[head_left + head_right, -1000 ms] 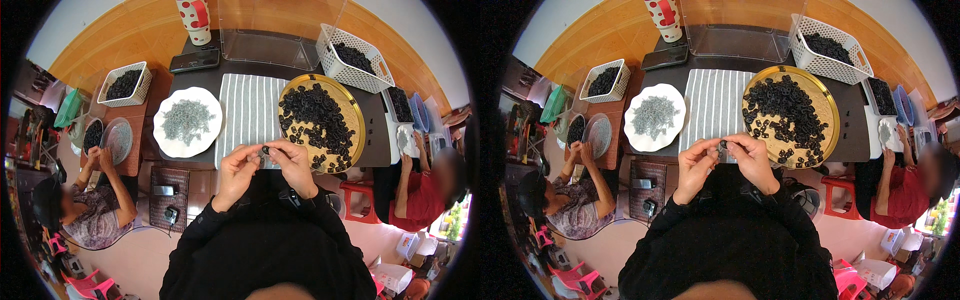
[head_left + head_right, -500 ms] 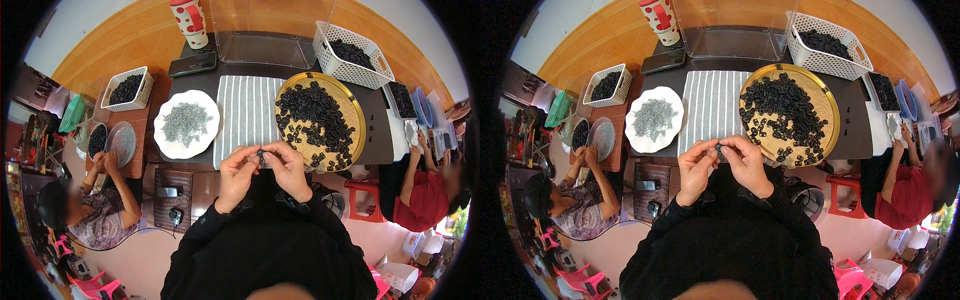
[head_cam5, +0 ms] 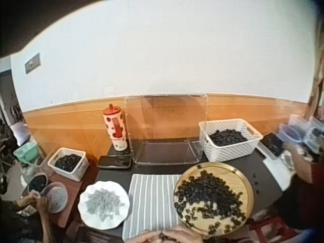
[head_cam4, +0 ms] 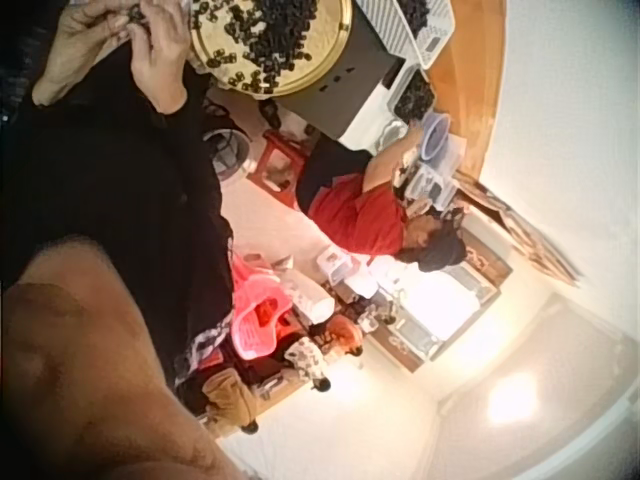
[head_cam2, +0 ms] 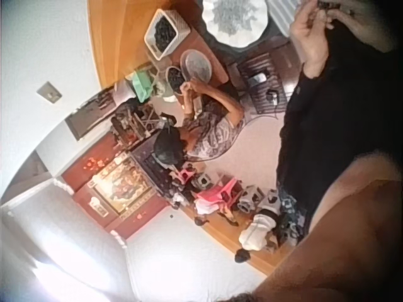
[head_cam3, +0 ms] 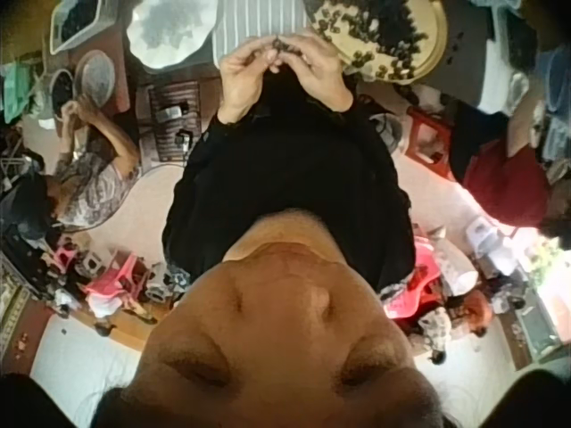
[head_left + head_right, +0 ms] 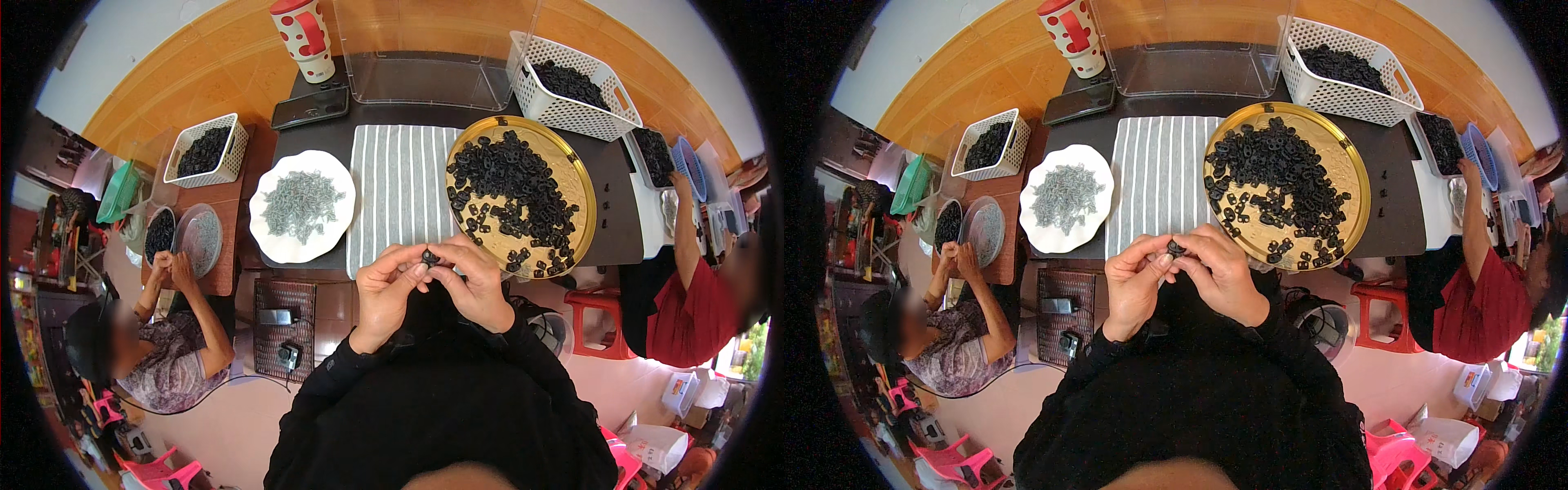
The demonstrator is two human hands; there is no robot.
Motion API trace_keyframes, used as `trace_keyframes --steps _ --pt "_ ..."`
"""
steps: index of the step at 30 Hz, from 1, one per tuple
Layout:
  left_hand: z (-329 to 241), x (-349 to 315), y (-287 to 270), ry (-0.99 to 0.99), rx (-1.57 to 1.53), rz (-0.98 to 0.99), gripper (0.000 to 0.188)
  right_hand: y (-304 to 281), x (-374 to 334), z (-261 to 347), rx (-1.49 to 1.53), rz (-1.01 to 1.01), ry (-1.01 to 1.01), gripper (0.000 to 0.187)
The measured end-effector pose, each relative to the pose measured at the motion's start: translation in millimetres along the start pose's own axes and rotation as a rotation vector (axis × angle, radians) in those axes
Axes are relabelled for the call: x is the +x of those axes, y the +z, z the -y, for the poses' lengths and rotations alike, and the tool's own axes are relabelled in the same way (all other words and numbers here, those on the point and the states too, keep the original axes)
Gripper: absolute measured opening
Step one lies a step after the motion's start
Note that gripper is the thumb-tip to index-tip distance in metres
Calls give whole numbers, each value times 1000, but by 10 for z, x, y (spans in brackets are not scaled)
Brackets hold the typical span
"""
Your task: The person picks up a black plastic toggle and a metal spring by hand, inserts the spring into the toggle, and places the assembled piece onto a striped cloth, repeating this process several times before briefly touching a smartphone.
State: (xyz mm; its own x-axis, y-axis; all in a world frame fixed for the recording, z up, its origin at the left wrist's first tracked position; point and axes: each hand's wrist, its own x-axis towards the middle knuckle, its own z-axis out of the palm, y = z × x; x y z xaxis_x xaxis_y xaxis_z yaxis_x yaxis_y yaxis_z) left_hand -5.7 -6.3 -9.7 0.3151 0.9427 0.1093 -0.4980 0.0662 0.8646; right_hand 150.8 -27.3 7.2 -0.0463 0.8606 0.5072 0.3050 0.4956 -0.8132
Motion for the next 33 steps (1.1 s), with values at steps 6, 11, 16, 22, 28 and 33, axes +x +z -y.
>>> trace_keyframes --steps 6,11,16,22,28,33 --pt "4 -84 86 21 -5 -10 25 61 -62 99 -87 -87 -106 33" --pt "27 -124 175 82 9 -47 27 90 -93 159 -157 -144 -151 34" --pt "-2 -110 212 96 8 -35 27 121 -119 169 -167 -193 -135 33" --pt "-10 -77 176 57 -10 -43 27 133 -104 178 16 -207 -10 29" --pt "-48 -70 115 41 63 -6 26 82 -100 116 67 -166 33 22" --pt "-65 -56 98 53 163 5 26 53 -95 118 60 -156 74 22"
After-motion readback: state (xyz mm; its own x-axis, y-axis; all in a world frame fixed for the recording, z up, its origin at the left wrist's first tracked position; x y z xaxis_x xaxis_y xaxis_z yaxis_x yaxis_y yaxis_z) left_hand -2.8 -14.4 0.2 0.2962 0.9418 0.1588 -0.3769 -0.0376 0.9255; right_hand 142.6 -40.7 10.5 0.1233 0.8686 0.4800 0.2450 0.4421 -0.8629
